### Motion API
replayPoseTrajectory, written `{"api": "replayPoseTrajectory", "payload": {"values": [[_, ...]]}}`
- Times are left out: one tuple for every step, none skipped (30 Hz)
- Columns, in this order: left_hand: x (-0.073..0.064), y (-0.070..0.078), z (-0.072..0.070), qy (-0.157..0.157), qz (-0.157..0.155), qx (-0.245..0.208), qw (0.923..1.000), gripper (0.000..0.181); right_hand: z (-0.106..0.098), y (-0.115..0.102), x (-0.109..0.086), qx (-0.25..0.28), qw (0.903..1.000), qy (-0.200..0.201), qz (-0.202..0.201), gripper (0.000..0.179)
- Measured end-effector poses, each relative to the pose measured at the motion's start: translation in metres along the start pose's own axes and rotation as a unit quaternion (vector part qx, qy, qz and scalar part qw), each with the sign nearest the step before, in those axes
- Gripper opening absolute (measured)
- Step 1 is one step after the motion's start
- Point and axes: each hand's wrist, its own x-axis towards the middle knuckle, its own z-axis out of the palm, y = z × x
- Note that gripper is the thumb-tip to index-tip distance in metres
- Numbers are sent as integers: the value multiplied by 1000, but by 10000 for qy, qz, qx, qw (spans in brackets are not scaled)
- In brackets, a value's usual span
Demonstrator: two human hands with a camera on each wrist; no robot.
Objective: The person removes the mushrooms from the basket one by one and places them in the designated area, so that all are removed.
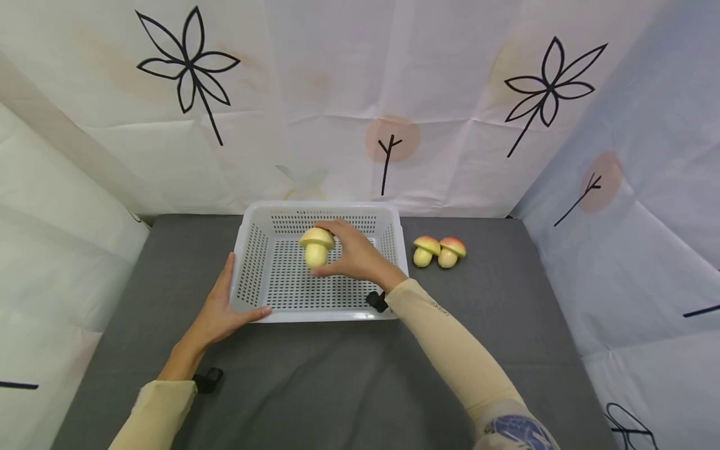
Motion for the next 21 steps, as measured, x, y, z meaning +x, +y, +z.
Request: {"api": "replayPoseTrajectory", "payload": {"values": [[0, 0, 0, 3, -5, 11, 10000, 140, -2, 1, -3, 29, 10000, 34, -29, 91], [-1, 0, 0, 12, -15, 26, 10000, 140, -3, 2, -6, 52, 9999, 73, -50, 90], [-1, 0, 0, 11, -25, 46, 10000, 140, -5, 3, -8, 66, 9999, 102, -80, 90], [-1, 0, 0, 10, -34, 62, 10000, 140, -6, 4, -11, 102, 9998, 133, -82, 90], [-1, -1, 0, 14, -43, 72, 10000, 140, -8, 5, -14, 137, 9997, 168, -92, 90], [-1, -1, 0, 19, -50, 80, 10000, 140, -10, 7, -17, 172, 9996, 200, -93, 90], [-2, -1, 0, 14, -66, 87, 9999, 140, -11, 8, -20, 198, 9995, 229, -91, 90], [-2, 0, 0, 5, -95, 94, 9999, 140, -13, 9, -22, 234, 9993, 271, -103, 90], [-2, 0, 0, -7, -123, 94, 9999, 140, -14, 10, -25, 283, 9991, 307, -94, 90], [-2, 0, 0, -11, -145, 96, 9998, 139, -16, 11, -28, 331, 9988, 355, -90, 90], [-2, -1, 0, -13, -150, 91, 9998, 139, -18, 12, -30, 325, 9986, 395, -108, 90], [-3, -1, 0, -22, -155, 89, 9998, 139, -20, 14, -33, 352, 9984, 433, -109, 91], [-3, -1, 0, -26, -152, 84, 9998, 139, -22, 16, -36, 359, 9982, 474, -116, 91], [-3, -1, 0, -25, -137, 74, 9999, 139, -23, 18, -38, 364, 9979, 517, -105, 92], [-2, -2, 0, -16, -112, 63, 9999, 139, -25, 19, -40, 361, 9978, 550, -87, 92], [-2, -2, 0, -6, -89, 57, 9999, 139, -27, 21, -43, 360, 9976, 587, -75, 92], [-2, -2, 0, 0, -72, 46, 10000, 139, -29, 23, -45, 346, 9975, 617, -46, 93], [-2, -2, 0, 2, -70, 47, 10000, 140, -32, 24, -47, 366, 9971, 662, -7, 93], [-2, -2, 0, 4, -70, 40, 10000, 140, -34, 26, -50, 383, 9968, 704, 28, 93], [-2, -2, 0, 10, -69, 42, 10000, 140, -36, 27, -52, 421, 9963, 745, 67, 93], [-2, -2, 0, 10, -75, 40, 10000, 140, -39, 28, -55, 447, 9959, 785, 93, 92]]}}
